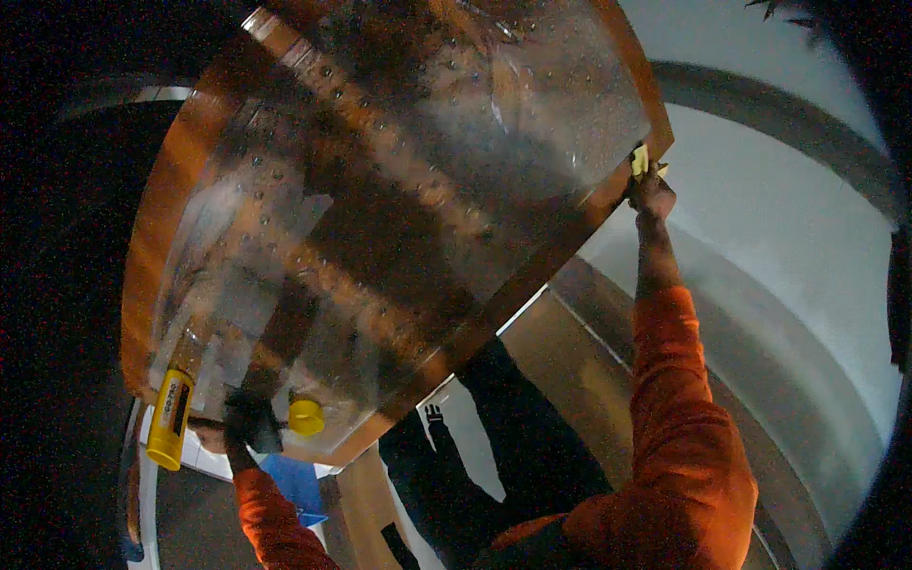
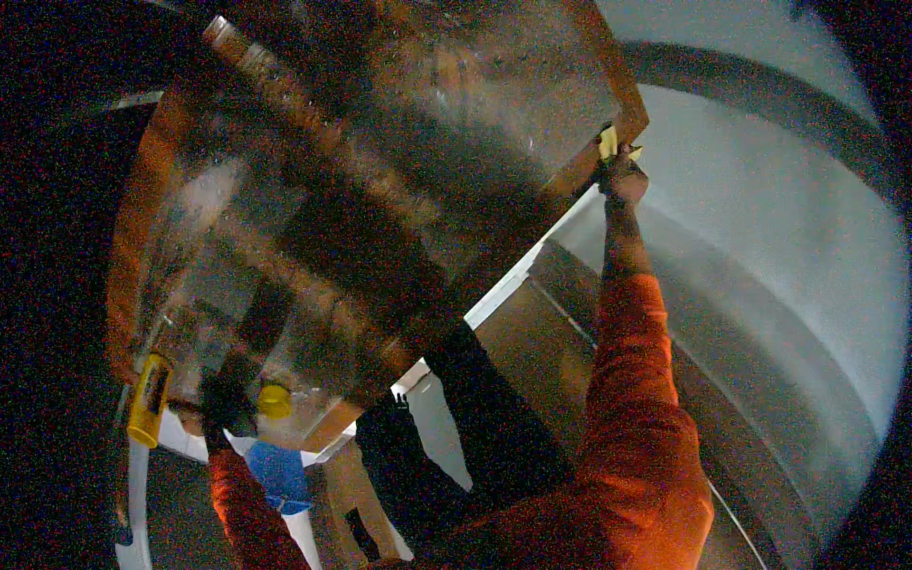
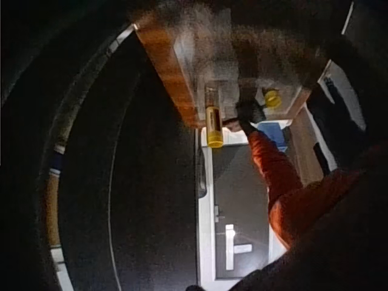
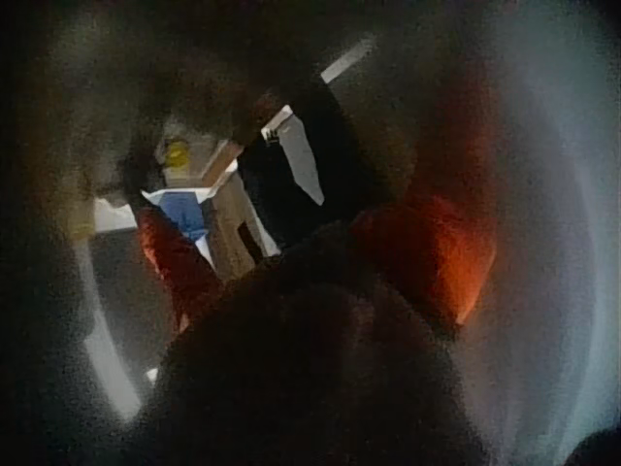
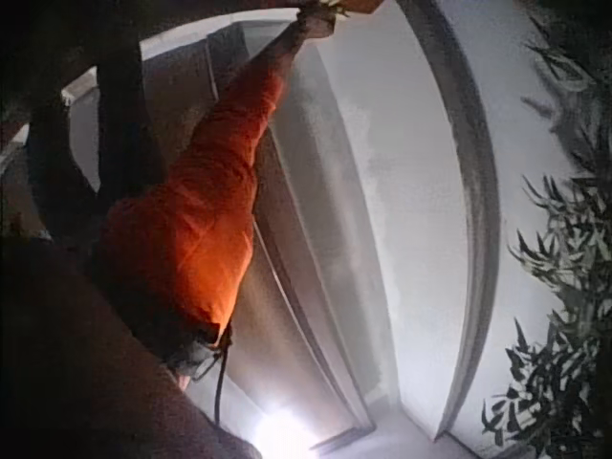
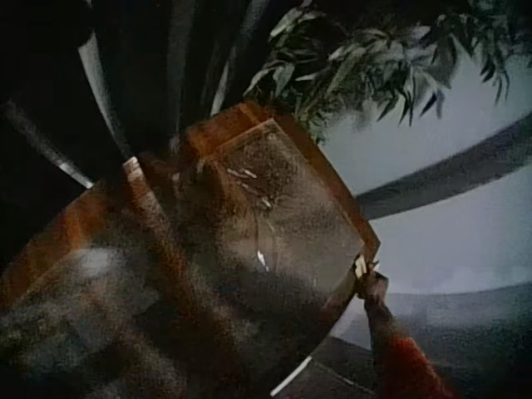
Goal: The person wipes the fabric of several dark blue patterned chairs with a yellow cloth, moving from one chair to the next. They then wipe the surface of a wooden table with a glass top, moving a yellow cup and a phone aside to clean underneath.
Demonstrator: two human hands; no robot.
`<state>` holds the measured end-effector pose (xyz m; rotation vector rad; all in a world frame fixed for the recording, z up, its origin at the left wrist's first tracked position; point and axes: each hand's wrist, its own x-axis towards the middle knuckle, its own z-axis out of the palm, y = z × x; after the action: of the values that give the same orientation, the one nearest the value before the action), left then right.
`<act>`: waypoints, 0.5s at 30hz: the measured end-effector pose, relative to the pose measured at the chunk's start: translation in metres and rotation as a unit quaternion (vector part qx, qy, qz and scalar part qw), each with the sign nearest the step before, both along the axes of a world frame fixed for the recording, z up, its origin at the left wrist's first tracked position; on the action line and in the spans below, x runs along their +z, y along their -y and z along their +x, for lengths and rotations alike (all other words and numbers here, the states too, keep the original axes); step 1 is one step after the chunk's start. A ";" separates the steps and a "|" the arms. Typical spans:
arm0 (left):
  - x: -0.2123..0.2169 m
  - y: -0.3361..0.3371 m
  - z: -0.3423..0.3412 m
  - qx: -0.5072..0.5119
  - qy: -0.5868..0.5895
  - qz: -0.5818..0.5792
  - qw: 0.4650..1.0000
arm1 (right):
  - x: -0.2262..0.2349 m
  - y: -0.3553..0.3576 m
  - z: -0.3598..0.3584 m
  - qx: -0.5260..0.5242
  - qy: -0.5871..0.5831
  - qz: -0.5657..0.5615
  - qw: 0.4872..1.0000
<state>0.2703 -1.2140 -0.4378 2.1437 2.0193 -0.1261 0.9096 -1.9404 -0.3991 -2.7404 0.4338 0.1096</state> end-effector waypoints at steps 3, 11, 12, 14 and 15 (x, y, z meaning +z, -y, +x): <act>-0.004 -0.003 0.003 -0.020 -0.043 0.006 0.999 | -0.019 -0.043 -0.065 0.005 0.042 0.006 0.999; -0.041 -0.001 0.036 -0.107 -0.174 0.015 0.979 | -0.001 -0.186 -0.221 -0.163 0.090 0.137 0.973; -0.041 0.013 0.056 -0.127 -0.167 -0.002 0.978 | 0.000 -0.187 -0.237 -0.176 0.109 0.165 0.964; -0.032 0.042 0.118 -0.149 -0.233 -0.057 0.959 | -0.005 -0.181 -0.271 -0.196 0.155 0.222 0.943; -0.045 0.032 0.101 -0.059 -0.079 -0.009 0.995 | -0.008 -0.189 -0.286 -0.242 0.119 0.201 0.942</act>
<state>0.3715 -1.2458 -0.4830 2.3082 1.9617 -0.3409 0.6239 -1.7510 -0.4070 -2.1440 0.8897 -0.2328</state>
